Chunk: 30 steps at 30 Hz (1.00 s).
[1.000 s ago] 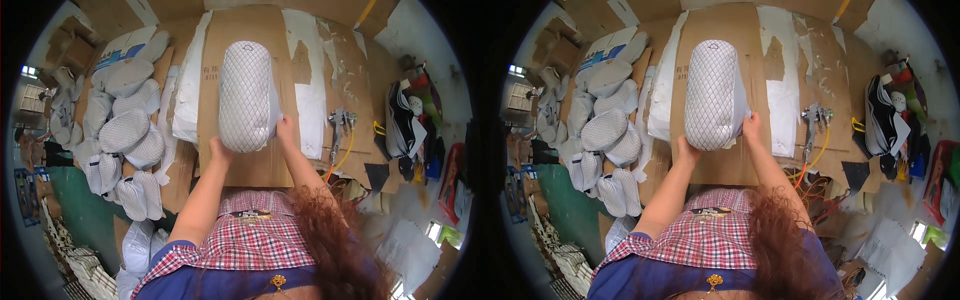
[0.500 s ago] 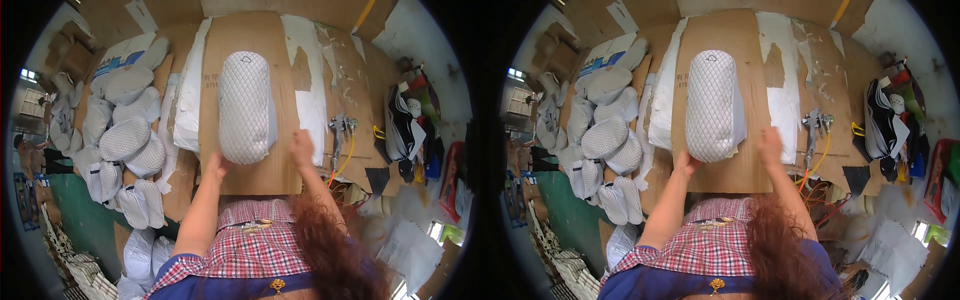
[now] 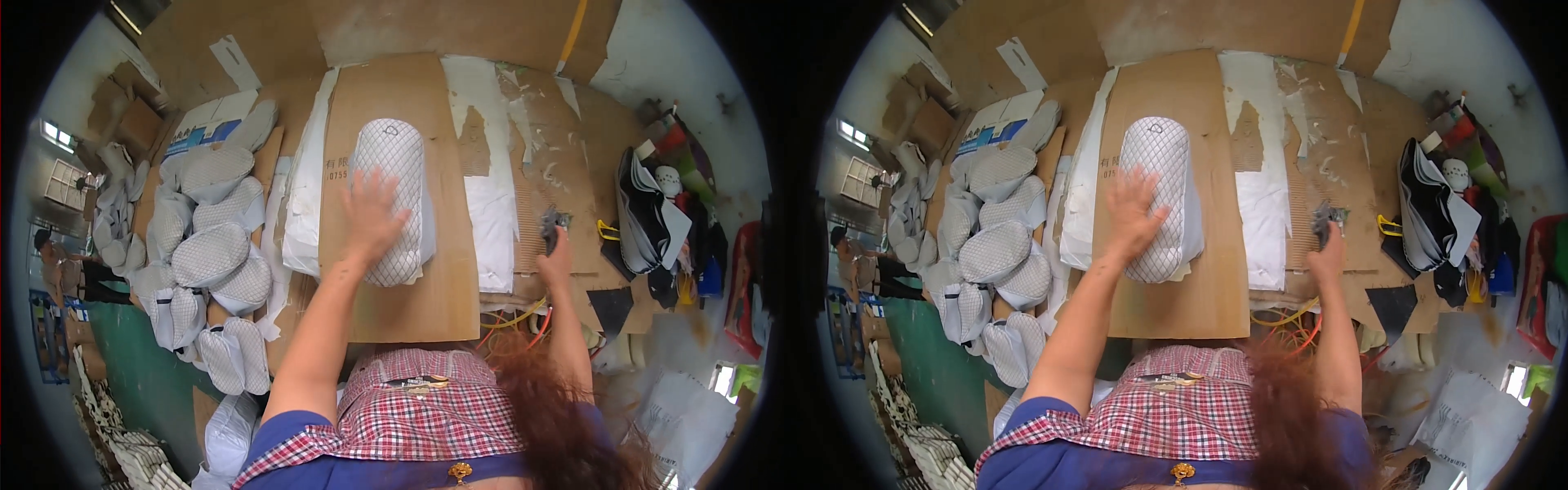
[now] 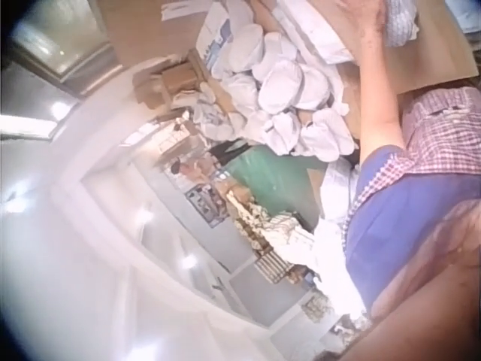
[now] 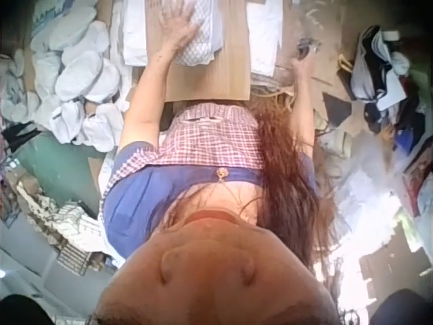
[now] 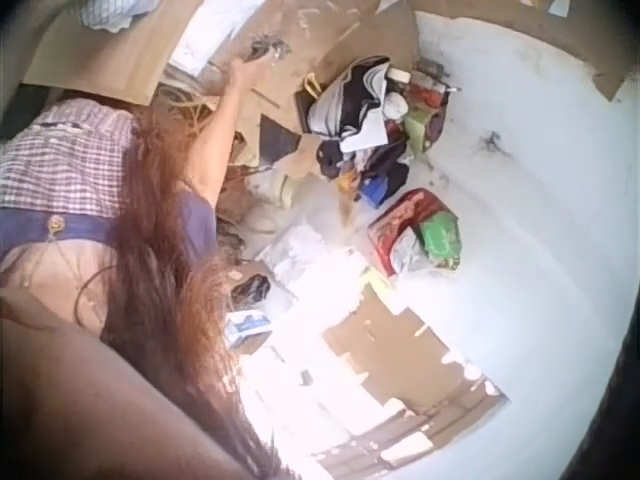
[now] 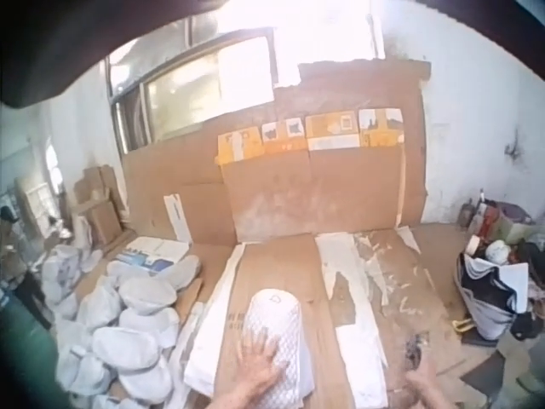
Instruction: Apply adhesive to mesh pads using a spray gun and manually attach inner liners.
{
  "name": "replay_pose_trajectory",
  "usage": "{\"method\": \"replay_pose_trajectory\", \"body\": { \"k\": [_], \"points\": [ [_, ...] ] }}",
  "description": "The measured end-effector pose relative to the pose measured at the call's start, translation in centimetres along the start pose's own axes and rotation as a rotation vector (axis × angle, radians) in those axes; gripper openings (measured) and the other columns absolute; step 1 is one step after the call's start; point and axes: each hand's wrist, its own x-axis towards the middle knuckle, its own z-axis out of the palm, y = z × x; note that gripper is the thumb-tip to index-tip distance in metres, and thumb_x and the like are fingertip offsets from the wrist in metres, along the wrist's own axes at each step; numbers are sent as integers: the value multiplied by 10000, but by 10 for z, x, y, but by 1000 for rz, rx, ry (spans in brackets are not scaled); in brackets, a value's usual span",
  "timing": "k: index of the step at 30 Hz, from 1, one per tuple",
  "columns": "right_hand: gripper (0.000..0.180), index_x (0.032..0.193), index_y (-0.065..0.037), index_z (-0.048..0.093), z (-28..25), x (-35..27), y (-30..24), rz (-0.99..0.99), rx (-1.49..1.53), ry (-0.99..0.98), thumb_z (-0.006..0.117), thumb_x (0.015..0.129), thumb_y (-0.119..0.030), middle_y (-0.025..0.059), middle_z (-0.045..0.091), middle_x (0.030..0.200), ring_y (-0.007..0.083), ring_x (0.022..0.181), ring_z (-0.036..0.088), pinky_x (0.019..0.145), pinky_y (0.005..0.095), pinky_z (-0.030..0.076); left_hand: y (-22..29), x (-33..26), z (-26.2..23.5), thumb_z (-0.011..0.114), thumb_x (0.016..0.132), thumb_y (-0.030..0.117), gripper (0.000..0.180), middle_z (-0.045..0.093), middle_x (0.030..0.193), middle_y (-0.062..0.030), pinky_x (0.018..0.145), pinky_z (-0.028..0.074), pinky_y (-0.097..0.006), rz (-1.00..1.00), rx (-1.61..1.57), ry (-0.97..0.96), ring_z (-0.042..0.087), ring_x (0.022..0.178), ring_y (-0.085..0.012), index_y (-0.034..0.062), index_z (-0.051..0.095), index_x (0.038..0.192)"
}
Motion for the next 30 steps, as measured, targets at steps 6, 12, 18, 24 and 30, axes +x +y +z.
{"method": "replay_pose_trajectory", "body": {
  "k": [6,12,18,24,30],
  "points": [
    [422,1138,-36,464,-121,-22,-114,239,577,-252,613,743,-46,15,467,825,72,738,440,633,217,376,-7,-13,29,443,821,478,611,181,1440,-125,1024,88,-573,-47,167,-274,113,1321,-361,140,367,1324],
    [357,1123,-42,460,-181,-65,-222,-31,588,-503,591,792,-33,26,525,895,104,807,491,725,233,415,12,-37,2,432,816,514,670,177,1440,-161,1024,91,-572,-152,122,-471,114,1332,-354,128,315,1351],
    [529,1268,-45,390,-194,-96,-270,62,862,-492,579,778,23,30,537,941,93,831,505,745,237,423,2,-69,-4,439,814,498,671,251,1410,-164,1024,115,-559,-94,98,-384,152,1320,-342,85,337,1332],
    [535,1267,-33,407,-200,-107,-274,37,660,-452,597,770,26,22,547,922,85,805,521,744,232,433,1,-82,-9,455,829,459,623,264,1399,-169,1010,140,-582,-65,55,-348,173,1306,-366,98,346,1325],
    [521,1253,-13,416,-214,-95,-269,-39,650,-436,608,769,11,15,549,893,82,766,508,689,216,420,5,-91,-16,460,857,385,551,269,1382,-205,981,158,-623,-43,35,-347,182,1288,-418,135,338,1333]
  ]
}}
